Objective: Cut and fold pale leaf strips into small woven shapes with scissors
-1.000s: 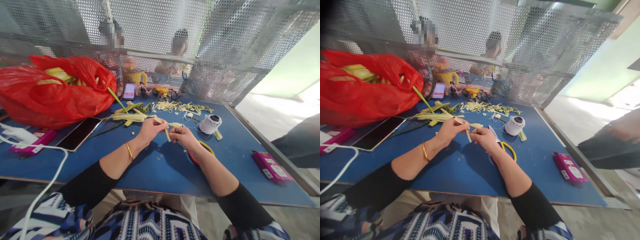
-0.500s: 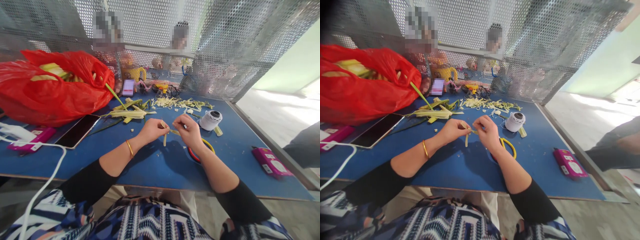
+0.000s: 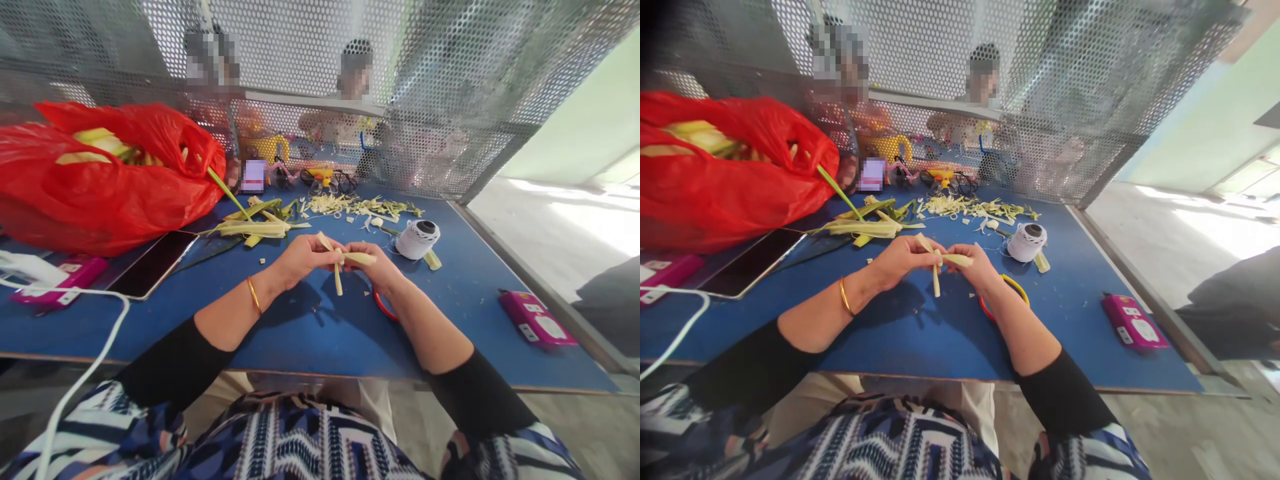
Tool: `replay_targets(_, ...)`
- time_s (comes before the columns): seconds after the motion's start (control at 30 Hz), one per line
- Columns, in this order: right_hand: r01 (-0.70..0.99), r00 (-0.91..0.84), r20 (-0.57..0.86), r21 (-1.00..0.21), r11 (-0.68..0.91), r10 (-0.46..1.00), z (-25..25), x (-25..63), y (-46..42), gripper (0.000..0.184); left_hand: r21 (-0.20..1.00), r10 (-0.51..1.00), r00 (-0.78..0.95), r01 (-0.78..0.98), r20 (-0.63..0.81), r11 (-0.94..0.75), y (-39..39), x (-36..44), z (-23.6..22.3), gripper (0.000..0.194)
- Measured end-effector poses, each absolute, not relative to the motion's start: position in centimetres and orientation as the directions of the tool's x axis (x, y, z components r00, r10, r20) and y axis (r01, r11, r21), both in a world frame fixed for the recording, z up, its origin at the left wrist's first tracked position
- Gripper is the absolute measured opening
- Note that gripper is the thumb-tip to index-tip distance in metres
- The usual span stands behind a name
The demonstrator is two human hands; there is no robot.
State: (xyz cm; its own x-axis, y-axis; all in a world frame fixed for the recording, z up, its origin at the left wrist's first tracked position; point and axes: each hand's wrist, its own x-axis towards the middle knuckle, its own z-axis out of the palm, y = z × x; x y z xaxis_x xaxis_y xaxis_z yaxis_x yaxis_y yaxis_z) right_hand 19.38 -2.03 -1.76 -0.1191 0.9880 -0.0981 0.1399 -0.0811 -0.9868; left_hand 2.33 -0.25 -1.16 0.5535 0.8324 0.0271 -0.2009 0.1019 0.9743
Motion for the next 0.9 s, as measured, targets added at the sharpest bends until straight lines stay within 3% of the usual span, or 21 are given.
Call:
replay_targets(0.17,0.088,-0.069,-0.114,-0.99,-0.108,0.991,-2.5,18.5,-2.2,0.028,0.961,0.936,0.352,-0.253,-0.013,0.108,0.1,2.5,-1.3,0.018)
replay_targets(0.3,0.134,-0.076,-0.041,-0.99,-0.031,0.996,-2.1,18.2,-2.6,0.023,0.978,0.98,0.195,-0.191,-0.044,0.082,0.4,2.6,-1.3,0.007)
replay_targets(0.47,0.396,-0.043,0.179,-0.9,0.181,0.983,-1.2,17.8,-3.7,0.017,0.986,0.991,0.097,0.129,0.093,-0.105,0.6,2.4,-1.5,0.003)
replay_targets(0.57,0.608,-0.042,0.395,-0.719,0.337,0.918,-1.0,17.6,-4.4,0.015,0.897,0.964,0.13,0.356,0.231,-0.263,0.3,2.3,-1.8,0.01)
replay_targets(0.63,0.64,-0.059,0.47,-0.659,0.394,0.881,-1.1,17.6,-4.4,0.014,0.824,0.94,0.175,0.452,0.293,-0.341,0.0,2.4,-2.0,0.014)
replay_targets(0.7,0.559,-0.039,0.436,-0.737,0.382,0.899,-1.3,17.7,-4.1,0.014,0.751,0.914,0.226,0.521,0.337,-0.406,-0.3,2.5,-2.1,0.015)
replay_targets(0.8,0.307,-0.014,0.261,-0.918,0.252,0.965,-1.9,18.1,-3.1,0.016,0.64,0.876,0.286,0.6,0.388,-0.48,-0.6,2.6,-2.3,0.016)
replay_targets(0.9,0.119,-0.023,0.186,-0.975,0.187,0.982,-2.3,18.3,-2.4,0.021,0.523,0.829,0.361,0.649,0.428,-0.553,-0.8,2.6,-2.2,0.017)
